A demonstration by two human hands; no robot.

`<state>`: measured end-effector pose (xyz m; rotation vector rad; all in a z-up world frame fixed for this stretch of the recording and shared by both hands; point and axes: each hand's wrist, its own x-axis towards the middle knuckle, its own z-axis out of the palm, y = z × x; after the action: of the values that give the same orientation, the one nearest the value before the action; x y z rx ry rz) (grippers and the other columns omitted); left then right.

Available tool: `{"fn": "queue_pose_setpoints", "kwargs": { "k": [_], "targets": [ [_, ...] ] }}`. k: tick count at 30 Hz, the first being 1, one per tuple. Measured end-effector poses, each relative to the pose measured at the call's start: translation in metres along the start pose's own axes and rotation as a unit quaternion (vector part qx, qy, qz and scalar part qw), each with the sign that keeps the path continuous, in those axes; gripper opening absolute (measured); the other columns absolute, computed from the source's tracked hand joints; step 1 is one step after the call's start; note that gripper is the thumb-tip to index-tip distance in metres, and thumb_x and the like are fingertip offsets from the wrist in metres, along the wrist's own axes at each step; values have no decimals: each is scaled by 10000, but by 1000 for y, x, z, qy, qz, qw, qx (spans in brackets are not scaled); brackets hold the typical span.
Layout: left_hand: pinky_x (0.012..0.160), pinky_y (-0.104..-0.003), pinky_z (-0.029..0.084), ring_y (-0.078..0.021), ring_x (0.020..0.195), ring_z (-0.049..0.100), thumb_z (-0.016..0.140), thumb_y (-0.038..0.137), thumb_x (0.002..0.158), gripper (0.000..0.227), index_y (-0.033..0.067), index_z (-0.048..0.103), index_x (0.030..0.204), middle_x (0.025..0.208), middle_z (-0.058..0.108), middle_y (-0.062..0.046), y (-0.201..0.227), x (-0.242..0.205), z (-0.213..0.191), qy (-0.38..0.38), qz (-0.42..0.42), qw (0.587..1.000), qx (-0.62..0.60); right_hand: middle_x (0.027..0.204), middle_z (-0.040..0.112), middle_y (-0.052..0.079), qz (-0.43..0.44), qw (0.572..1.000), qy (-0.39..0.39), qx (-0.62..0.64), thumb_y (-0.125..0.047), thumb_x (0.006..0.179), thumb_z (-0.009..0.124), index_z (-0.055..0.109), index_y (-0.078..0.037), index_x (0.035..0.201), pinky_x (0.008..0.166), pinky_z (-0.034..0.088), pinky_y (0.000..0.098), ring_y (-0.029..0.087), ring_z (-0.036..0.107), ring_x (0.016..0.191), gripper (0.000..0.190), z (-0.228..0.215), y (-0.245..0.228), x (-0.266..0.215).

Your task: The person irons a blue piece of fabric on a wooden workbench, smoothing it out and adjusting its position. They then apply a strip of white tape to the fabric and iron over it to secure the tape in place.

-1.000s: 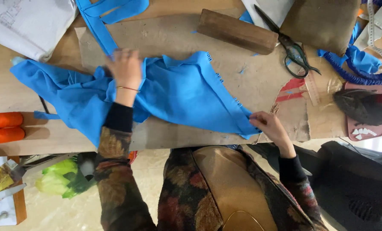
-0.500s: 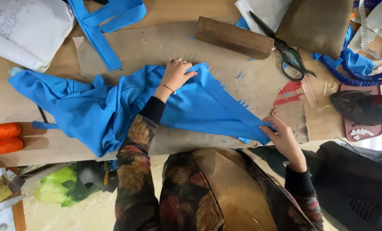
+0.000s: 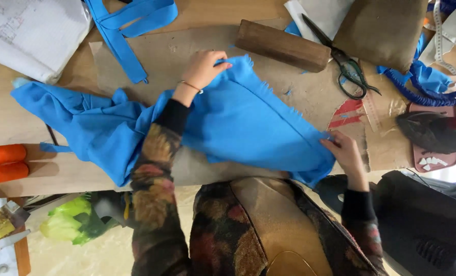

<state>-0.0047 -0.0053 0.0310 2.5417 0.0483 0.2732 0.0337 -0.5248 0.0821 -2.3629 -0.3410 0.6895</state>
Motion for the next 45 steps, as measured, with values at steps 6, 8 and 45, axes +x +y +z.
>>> {"fn": "queue_pose_setpoints", "kwargs": {
  "k": [6, 8, 45],
  "targets": [
    [851, -467, 533, -297, 971, 727, 714, 508, 925, 267, 245, 693, 965, 960, 768, -14, -20, -17, 26, -81, -158, 984, 33, 844, 741, 132, 40, 995, 50, -71, -374, 981, 775, 742, -207, 1157, 824, 546, 514, 367, 719, 878, 245, 22, 24, 2],
    [884, -464, 535, -309, 1031, 719, 717, 559, 884, 341, 243, 715, 1011, 1014, 773, -37, -37, -33, 13, -127, -184, 973, 59, 834, 739, 137, 57, 996, 21, -62, -403, 989, 769, 739, -183, 1161, 797, 552, 496, 361, 715, 844, 281, 19, 27, 7],
    [920, -633, 441, -413, 1144, 529, 842, 309, 808, 382, 221, 642, 1121, 1245, 551, -89, 18, -70, -4, 168, -144, 927, 302, 1703, 290, 89, -450, 856, 32, -251, -540, 1110, 383, 384, -156, 1628, 1208, 250, 649, 335, 234, 1577, 645, 156, -184, 152]
  ]
}}
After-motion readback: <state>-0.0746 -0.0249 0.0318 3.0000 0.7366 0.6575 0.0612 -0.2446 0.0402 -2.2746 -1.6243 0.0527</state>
